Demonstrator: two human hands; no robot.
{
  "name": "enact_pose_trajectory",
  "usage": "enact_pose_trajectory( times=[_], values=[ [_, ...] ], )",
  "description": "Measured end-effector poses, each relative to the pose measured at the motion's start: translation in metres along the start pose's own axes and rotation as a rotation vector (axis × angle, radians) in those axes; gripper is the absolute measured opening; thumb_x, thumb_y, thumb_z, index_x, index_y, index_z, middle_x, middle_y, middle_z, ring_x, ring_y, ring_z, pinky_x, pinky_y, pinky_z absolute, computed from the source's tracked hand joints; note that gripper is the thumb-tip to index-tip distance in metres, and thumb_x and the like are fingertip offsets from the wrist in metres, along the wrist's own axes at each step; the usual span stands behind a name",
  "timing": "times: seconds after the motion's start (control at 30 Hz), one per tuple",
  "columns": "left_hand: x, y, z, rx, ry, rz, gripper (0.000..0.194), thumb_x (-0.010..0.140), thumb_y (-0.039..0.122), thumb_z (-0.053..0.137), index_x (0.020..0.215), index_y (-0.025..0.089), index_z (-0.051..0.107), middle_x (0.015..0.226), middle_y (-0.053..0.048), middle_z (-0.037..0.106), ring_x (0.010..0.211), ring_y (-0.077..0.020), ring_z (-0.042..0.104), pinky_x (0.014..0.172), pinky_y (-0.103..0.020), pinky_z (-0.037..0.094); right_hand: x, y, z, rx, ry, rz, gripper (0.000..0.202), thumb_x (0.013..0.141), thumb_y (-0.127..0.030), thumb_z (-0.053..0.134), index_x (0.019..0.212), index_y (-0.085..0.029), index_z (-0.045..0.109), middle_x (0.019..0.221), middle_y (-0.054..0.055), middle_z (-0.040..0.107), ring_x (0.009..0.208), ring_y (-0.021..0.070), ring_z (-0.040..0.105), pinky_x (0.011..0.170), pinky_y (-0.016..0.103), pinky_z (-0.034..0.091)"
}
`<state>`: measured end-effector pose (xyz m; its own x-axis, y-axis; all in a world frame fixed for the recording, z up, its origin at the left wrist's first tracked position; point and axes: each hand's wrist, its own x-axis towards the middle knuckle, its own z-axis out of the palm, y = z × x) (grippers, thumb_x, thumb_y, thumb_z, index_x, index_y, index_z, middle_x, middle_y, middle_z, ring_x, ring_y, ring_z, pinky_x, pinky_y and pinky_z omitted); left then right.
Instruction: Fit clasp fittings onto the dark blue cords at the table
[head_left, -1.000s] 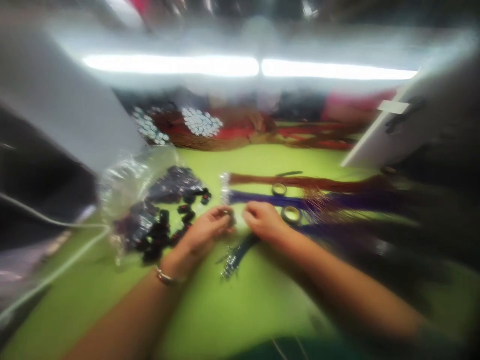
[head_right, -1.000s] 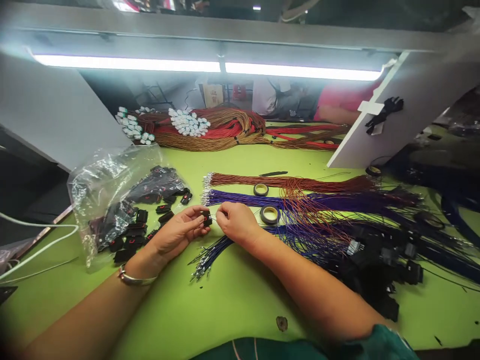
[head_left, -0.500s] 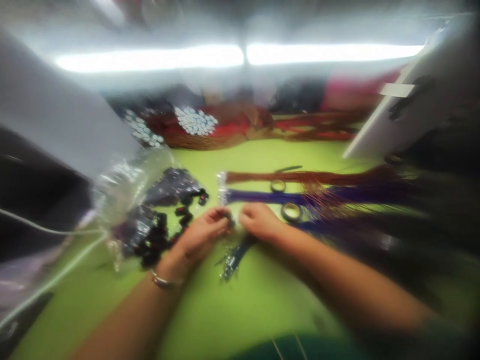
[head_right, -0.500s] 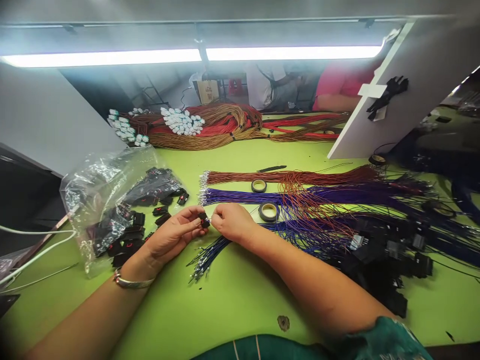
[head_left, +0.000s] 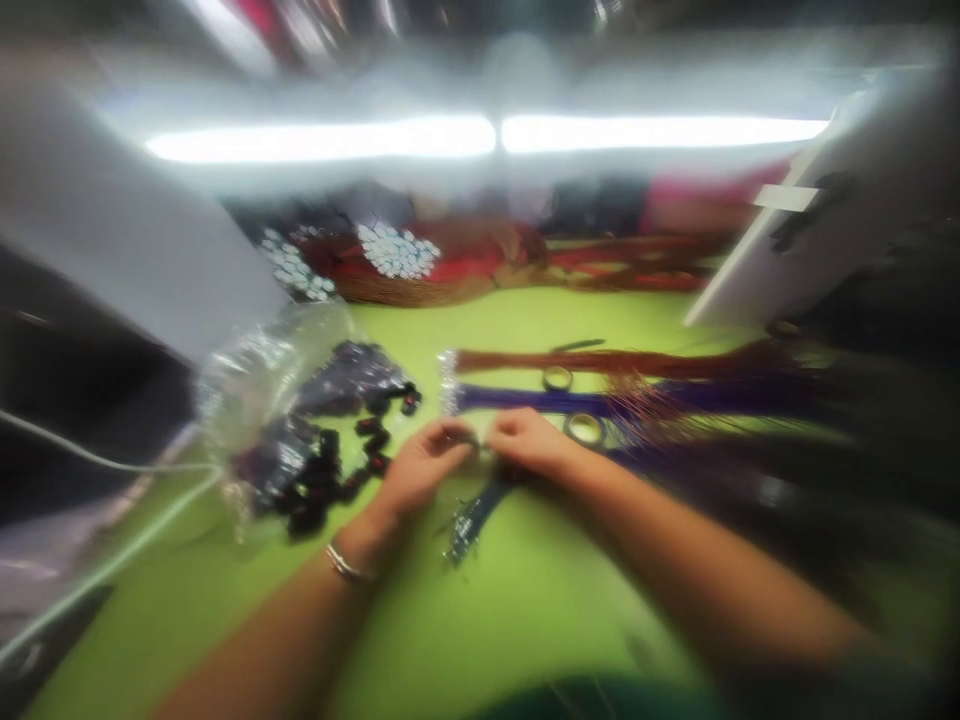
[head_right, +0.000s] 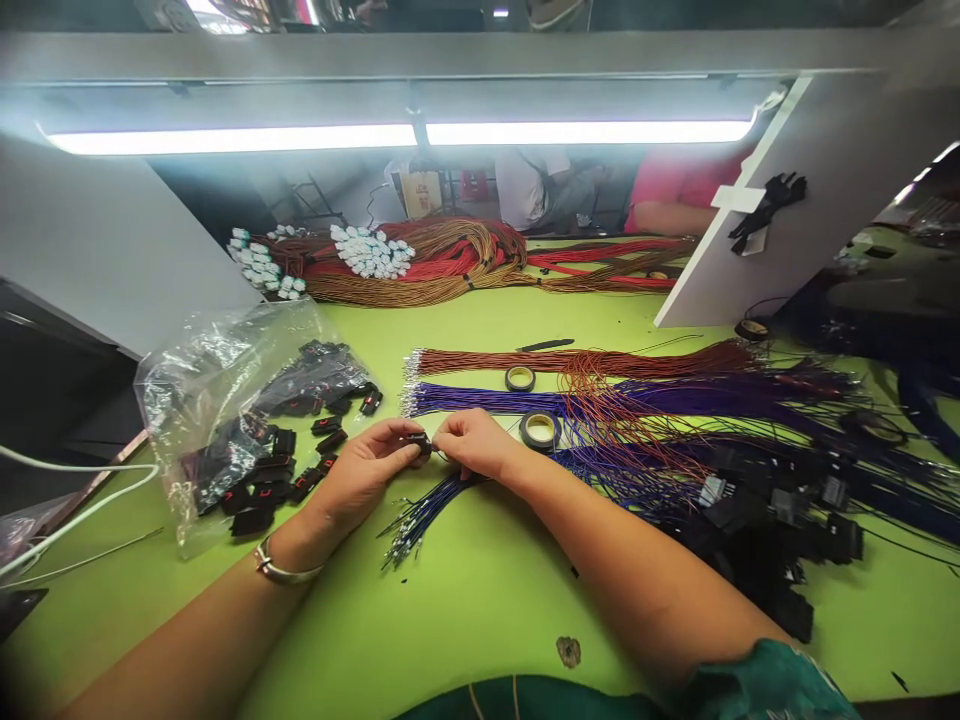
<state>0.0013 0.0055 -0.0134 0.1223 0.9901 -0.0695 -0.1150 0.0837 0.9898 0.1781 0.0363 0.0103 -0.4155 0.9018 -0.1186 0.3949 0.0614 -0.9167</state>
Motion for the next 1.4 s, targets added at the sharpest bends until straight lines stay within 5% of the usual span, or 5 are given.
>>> enact_pose_trajectory(
  times=[0.27, 0.8, 1.03, 1.23, 1.4],
  values=[
    [0.000, 0.003, -0.002, -0.098, 0.031, -0.086, 0.030, 0.064, 0.023, 0.076, 0.091, 0.016, 0.065, 0.085, -0.003, 0.066, 0.072, -0.0135, 0.062, 0.073, -0.028, 0.050, -0.001, 0.003, 0.005, -0.210, 0.195, -0.263, 0.013, 0.073, -0.013, 0.051, 0.062, -0.014, 0.058, 0.059, -0.002, 0.056, 0.056, 0.0073, 0.045, 0.056, 0.019, 0.034],
    [0.003, -0.005, -0.002, -0.027, 0.006, -0.045, 0.029, 0.067, 0.023, 0.075, 0.092, 0.016, 0.064, 0.084, -0.003, 0.066, 0.071, -0.0128, 0.061, 0.070, -0.027, 0.051, 0.004, 0.009, 0.018, -0.132, 0.172, -0.164, 0.016, 0.072, -0.014, 0.053, 0.056, -0.014, 0.053, 0.054, -0.004, 0.050, 0.054, 0.0068, 0.040, 0.052, 0.019, 0.029],
    [-0.001, 0.007, 0.007, -0.203, 0.009, -0.119, 0.032, 0.066, 0.026, 0.075, 0.094, 0.017, 0.062, 0.082, -0.002, 0.066, 0.064, -0.0108, 0.060, 0.062, -0.024, 0.049, 0.005, -0.008, -0.003, -0.237, 0.087, -0.161, 0.013, 0.076, -0.017, 0.053, 0.066, -0.013, 0.061, 0.062, -0.002, 0.058, 0.059, 0.0082, 0.048, 0.059, 0.020, 0.037],
    [-0.002, 0.013, 0.008, -0.250, 0.044, -0.166, 0.038, 0.067, 0.028, 0.074, 0.099, 0.016, 0.058, 0.074, 0.000, 0.061, 0.060, -0.0102, 0.059, 0.055, -0.021, 0.045, 0.051, -0.031, -0.029, -0.620, 0.192, -0.155, 0.021, 0.083, -0.021, 0.049, 0.089, -0.019, 0.069, 0.091, 0.003, 0.069, 0.085, 0.0147, 0.059, 0.079, 0.024, 0.042],
    [-0.003, 0.012, 0.007, -0.238, 0.037, -0.172, 0.037, 0.069, 0.028, 0.073, 0.100, 0.015, 0.057, 0.074, 0.000, 0.059, 0.059, -0.0091, 0.058, 0.055, -0.021, 0.043, 0.097, -0.025, -0.019, -0.915, 0.110, -0.031, 0.027, 0.085, -0.023, 0.048, 0.106, -0.023, 0.066, 0.106, 0.006, 0.066, 0.095, 0.0180, 0.059, 0.084, 0.025, 0.042]
  ],
)
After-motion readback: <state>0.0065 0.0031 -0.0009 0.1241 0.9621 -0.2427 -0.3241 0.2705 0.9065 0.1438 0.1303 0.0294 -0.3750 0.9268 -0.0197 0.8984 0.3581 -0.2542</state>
